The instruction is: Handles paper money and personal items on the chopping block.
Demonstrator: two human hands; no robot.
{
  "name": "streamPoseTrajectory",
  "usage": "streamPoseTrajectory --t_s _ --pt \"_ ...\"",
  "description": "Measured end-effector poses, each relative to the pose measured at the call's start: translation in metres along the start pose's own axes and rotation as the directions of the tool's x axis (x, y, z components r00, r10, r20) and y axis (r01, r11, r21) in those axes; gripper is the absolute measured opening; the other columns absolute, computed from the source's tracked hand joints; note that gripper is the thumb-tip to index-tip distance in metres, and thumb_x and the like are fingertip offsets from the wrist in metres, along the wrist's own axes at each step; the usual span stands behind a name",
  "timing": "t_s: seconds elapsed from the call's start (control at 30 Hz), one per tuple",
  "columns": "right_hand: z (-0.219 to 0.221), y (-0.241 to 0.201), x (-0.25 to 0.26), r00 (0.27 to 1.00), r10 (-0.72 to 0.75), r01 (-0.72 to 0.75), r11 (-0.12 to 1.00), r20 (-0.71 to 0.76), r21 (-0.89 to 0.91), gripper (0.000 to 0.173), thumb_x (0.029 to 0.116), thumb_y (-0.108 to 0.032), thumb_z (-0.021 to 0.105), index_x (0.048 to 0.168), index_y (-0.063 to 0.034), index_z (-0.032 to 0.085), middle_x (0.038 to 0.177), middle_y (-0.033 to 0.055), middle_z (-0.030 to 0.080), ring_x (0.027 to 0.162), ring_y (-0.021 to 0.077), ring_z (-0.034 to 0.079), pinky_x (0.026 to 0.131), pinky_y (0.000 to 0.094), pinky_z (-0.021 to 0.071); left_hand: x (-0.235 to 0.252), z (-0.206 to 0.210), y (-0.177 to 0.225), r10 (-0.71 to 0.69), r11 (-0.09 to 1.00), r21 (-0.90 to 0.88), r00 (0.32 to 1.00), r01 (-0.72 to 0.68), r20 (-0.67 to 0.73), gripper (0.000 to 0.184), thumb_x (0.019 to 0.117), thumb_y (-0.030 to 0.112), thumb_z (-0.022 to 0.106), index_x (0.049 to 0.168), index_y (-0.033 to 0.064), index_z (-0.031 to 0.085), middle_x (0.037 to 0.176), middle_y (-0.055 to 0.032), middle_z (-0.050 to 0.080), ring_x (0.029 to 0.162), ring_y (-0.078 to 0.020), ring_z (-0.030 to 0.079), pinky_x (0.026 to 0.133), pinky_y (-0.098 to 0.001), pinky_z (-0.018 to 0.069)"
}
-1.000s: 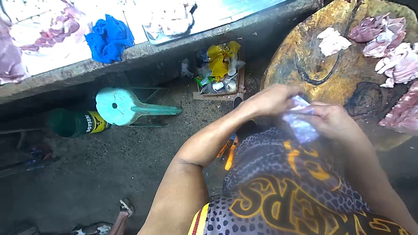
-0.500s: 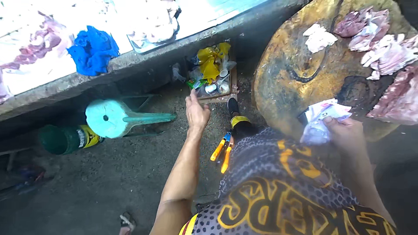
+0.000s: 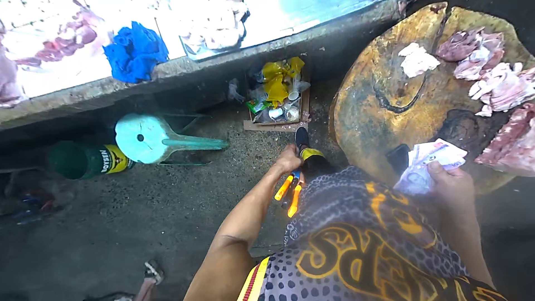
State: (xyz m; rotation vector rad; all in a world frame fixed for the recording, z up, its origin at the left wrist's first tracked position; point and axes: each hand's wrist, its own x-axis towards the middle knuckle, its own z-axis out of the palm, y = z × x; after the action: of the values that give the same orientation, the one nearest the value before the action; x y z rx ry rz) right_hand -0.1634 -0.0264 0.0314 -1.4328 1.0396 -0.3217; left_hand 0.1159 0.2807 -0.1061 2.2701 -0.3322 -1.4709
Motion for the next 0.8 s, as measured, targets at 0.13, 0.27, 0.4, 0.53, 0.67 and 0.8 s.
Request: streamPoseTrajectory --t_s 0.13,0.27,0.4,0.53,0.67,0.8 --pt "0.001 0.000 0.000 1.000 0.008 -0.008 1.000 0.003 -0.010 0.009 0.1014 -0.015 0.062 0.102 -0.0089 0.069 0.079 -0.0054 0.073 0.068 0.0043 0.070 0.068 0.0234 0.0621 -0.005 -0.010 0.003 -0.092 0.973 -0.220 0.989 0.064 -0.119 0.028 0.1006 0.024 0.056 0.119 0.0049 0.065 0.105 -0.0172 0.068 0.096 -0.0305 0.066 0.084 -0.0548 0.0529" --pt "0.002 0.002 0.007 1.000 0.014 -0.013 0.999 0.027 -0.038 0.010 0.1011 -0.016 0.063 0.101 -0.0091 0.070 0.076 -0.0049 0.072 0.063 0.0042 0.067 0.063 0.0228 0.0604 -0.015 -0.006 0.009 -0.124 0.944 -0.277 0.970 0.180 0.208 0.050 0.1109 0.040 0.035 0.109 0.0053 0.071 0.074 -0.0030 0.064 0.059 -0.0122 0.056 0.061 -0.0315 0.0501" --pt "0.010 0.001 0.010 0.999 0.003 -0.001 0.998 0.041 -0.057 0.008 0.1001 -0.015 0.064 0.101 -0.0098 0.070 0.076 -0.0059 0.071 0.062 0.0029 0.066 0.062 0.0218 0.0596 -0.008 -0.005 0.005 -0.127 0.963 -0.180 0.927 0.200 0.352 0.053 0.1097 0.045 0.033 0.104 0.0093 0.071 0.067 0.0002 0.058 0.055 -0.0112 0.050 0.057 -0.0301 0.0455" --pt "0.012 0.003 0.012 0.998 0.022 -0.020 0.999 0.058 -0.036 0.008 0.0998 -0.015 0.065 0.100 -0.0090 0.071 0.076 -0.0047 0.072 0.062 0.0036 0.067 0.062 0.0219 0.0596 -0.001 -0.011 0.001 -0.068 0.991 -0.072 0.893 0.112 0.445 0.023 0.0975 0.031 0.066 0.101 0.0095 0.075 0.069 0.0013 0.062 0.057 -0.0072 0.051 0.058 -0.0261 0.0450" --pt "0.014 0.007 0.011 0.998 0.032 -0.029 0.999 0.058 -0.039 0.008 0.0996 -0.016 0.066 0.100 -0.0099 0.071 0.075 -0.0054 0.072 0.061 0.0028 0.066 0.061 0.0212 0.0591 -0.007 -0.006 0.001 0.027 0.998 0.043 0.921 -0.047 0.388 0.026 0.0907 0.035 0.079 0.102 0.0108 0.076 0.082 -0.0055 0.072 0.070 -0.0150 0.064 0.069 -0.0380 0.0538" --pt "0.017 0.009 0.008 0.998 0.038 -0.036 0.999 0.048 -0.029 0.009 0.0996 -0.018 0.067 0.102 -0.0106 0.071 0.077 -0.0051 0.073 0.064 0.0034 0.068 0.064 0.0227 0.0607 -0.012 -0.002 0.002 0.077 0.976 0.166 0.934 -0.142 0.348 0.024 0.0955 0.034 0.073 0.099 0.0110 0.078 0.088 -0.0105 0.074 0.085 -0.0260 0.069 0.083 -0.0545 0.0541"
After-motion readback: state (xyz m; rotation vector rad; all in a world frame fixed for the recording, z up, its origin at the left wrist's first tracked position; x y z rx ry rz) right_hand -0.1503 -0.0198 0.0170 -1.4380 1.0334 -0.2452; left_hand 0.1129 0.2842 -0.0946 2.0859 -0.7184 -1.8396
